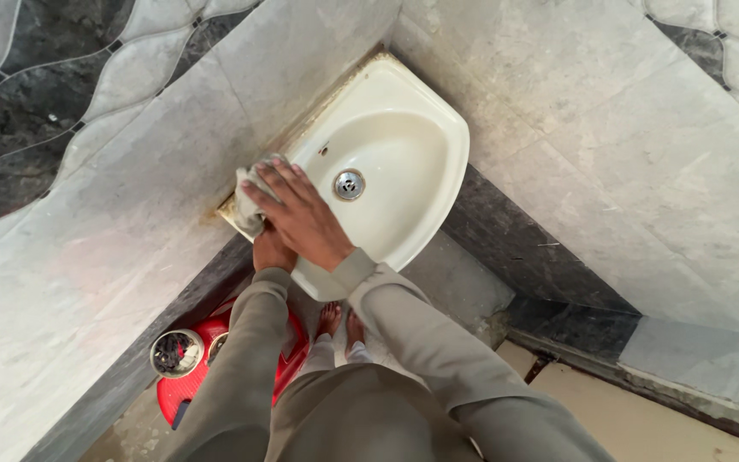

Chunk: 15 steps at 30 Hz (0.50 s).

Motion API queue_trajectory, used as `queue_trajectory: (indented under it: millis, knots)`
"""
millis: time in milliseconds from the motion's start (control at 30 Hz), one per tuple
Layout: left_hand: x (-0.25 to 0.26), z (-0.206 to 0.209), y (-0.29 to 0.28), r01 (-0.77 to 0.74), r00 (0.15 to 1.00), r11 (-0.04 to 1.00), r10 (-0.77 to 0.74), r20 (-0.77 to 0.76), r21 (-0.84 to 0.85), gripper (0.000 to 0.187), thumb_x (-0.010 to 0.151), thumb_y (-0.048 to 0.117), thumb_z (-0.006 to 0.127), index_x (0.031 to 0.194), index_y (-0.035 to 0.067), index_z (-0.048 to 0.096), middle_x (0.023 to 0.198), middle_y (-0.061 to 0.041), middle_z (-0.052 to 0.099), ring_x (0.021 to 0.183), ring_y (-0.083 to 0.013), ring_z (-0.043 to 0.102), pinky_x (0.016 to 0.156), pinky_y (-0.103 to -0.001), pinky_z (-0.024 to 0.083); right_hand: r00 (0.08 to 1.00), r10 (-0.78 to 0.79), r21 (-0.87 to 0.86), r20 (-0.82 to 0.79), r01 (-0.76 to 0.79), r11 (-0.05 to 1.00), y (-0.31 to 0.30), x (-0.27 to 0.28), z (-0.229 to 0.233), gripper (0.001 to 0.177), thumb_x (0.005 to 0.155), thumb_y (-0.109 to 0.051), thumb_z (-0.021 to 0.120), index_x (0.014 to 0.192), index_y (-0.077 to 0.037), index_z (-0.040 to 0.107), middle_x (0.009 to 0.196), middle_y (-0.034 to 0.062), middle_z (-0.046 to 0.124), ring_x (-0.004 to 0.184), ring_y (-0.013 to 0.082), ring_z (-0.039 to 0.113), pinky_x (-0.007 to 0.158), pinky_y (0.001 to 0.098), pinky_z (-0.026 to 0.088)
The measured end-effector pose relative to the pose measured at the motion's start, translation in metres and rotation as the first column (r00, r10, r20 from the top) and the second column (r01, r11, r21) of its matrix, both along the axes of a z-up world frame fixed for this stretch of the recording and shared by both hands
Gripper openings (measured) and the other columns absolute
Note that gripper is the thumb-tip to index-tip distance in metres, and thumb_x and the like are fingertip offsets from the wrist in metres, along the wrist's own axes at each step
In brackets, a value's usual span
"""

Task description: The person cleans a sink with a cloth, wiping the interior basin, the rim, and the faucet fixture.

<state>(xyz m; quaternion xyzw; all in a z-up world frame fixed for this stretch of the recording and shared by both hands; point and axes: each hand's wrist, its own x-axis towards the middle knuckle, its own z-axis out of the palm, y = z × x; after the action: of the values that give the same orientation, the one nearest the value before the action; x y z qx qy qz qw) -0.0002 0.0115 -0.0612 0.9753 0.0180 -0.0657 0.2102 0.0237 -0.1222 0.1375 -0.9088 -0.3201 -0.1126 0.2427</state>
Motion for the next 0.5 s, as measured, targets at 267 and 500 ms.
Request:
queue_trajectory:
  millis: [267, 500]
  knots:
    - [-0.009, 0.019, -0.005, 0.062, 0.939, 0.994, -0.028, 0.342, -0.089, 0.022, 0.094, 0.021, 0.068, 0.11, 0.007, 0.074, 0.106, -0.014, 0.075, 0.093, -0.0375, 0.07, 0.084, -0.051, 0.056, 0.993, -0.023, 0.242, -0.117, 0.051, 0.969, -0.044, -0.028, -0.014, 0.061, 0.095, -0.008, 0.067, 0.153, -0.02, 0.052, 0.162, 0.0066, 0.048, 0.148, 0.0274, 0.049, 0.129, 0.0495, 0.037]
    - [-0.01, 0.052, -0.008, 0.023, 0.971, 0.976, 0.029, 0.236, -0.215, 0.032, 0.078, 0.018, 0.077, 0.104, -0.001, 0.072, 0.101, -0.025, 0.07, 0.094, -0.0446, 0.066, 0.08, -0.053, 0.055, 0.956, -0.089, 0.252, -0.28, 0.163, 0.954, -0.078, -0.057, -0.006, 0.055, 0.095, -0.01, 0.07, 0.148, -0.014, 0.056, 0.15, 0.0148, 0.055, 0.14, 0.0358, 0.052, 0.12, 0.0535, 0.037]
